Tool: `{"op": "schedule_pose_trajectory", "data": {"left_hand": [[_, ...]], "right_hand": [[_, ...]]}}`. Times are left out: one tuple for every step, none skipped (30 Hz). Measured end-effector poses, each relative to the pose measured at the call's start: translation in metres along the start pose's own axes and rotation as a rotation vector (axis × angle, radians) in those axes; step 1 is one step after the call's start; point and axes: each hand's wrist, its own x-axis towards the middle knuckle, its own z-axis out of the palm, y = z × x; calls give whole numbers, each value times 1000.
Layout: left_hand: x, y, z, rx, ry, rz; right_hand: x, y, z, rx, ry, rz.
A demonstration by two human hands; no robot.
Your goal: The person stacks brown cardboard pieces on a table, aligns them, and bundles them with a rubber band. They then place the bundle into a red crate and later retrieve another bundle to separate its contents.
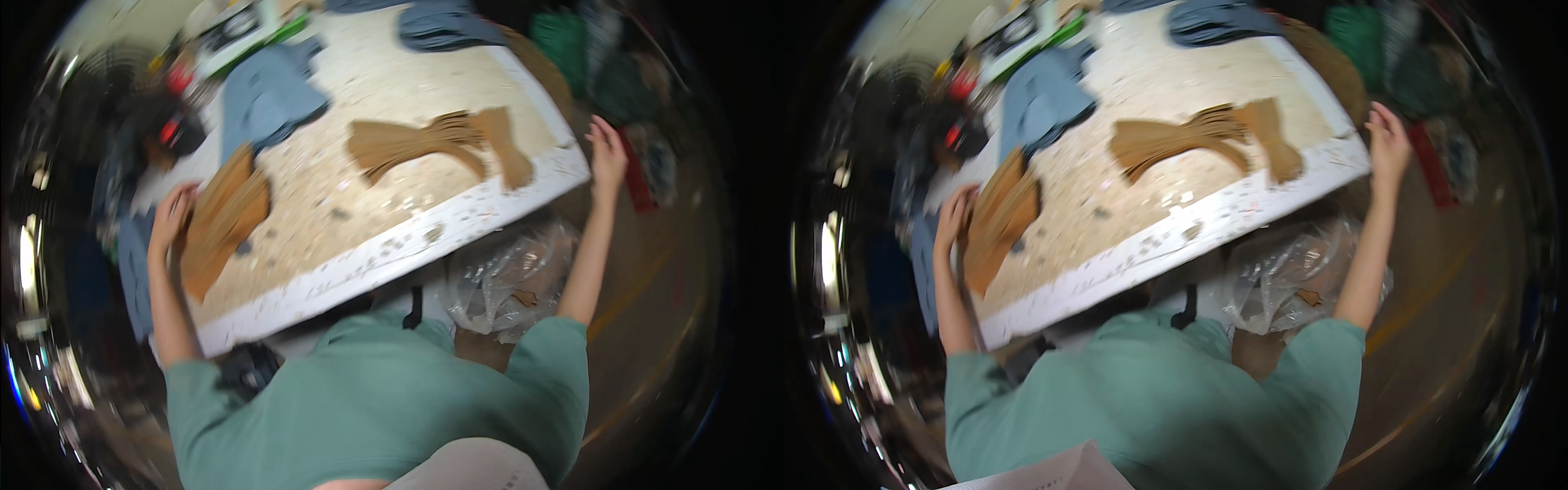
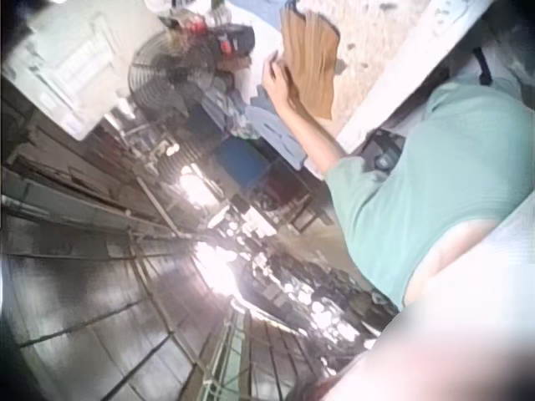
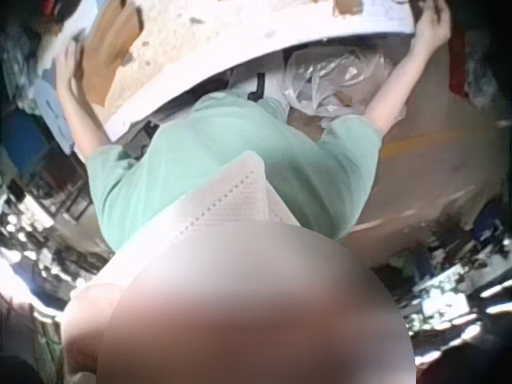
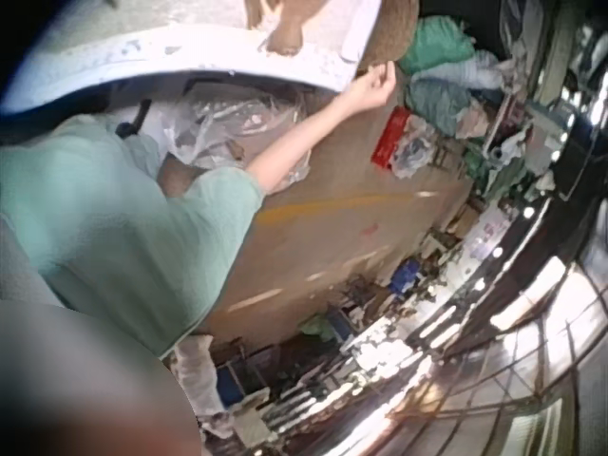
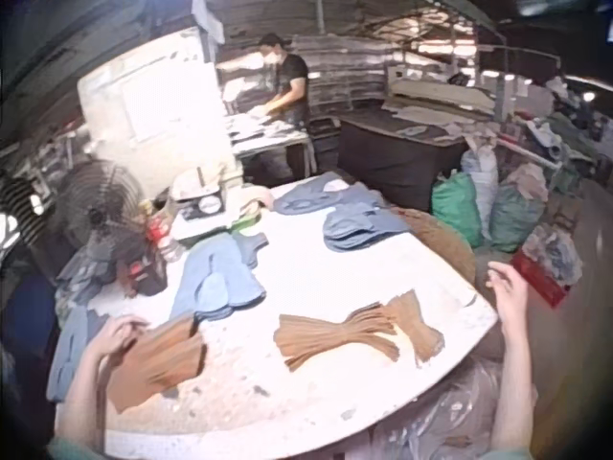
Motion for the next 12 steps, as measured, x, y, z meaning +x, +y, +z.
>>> {"op": "schedule_pose_trajectory", "data": {"left_hand": [[3, -12, 3, -107, -3, -20], [1, -20, 6, -173, -4, -55], [7, -24, 5, -80, -41, 18], [6, -24, 10, -5, -18, 75], [5, -21, 12, 10, -10, 87], [4, -17, 15, 52, 0, 155], [1, -12, 15, 84, -8, 119], [-4, -6, 16, 107, -17, 110], [-10, -1, 15, 96, -42, 33], [-16, 3, 14, 76, -68, -20], [-24, 6, 12, 45, -90, -43], [-36, 7, 8, 57, -89, -88]], "right_hand": [[-12, -38, 14, 56, -57, -47], [-28, -73, 32, 123, -102, 14], [-50, -105, 51, 99, -191, -61], [-76, -131, 75, 124, -266, -57], [-108, -152, 101, 300, -368, 9], [-144, -172, 125, 373, -513, -26], [-177, -188, 152, 400, -661, 14], [-205, -203, 175, 383, -934, 169], [-232, -215, 199, 546, -1127, 191], [-256, -227, 225, 625, -1205, 173], [-272, -235, 244, 637, -1259, 65], [-293, -242, 269, 655, -1124, 17]]}}
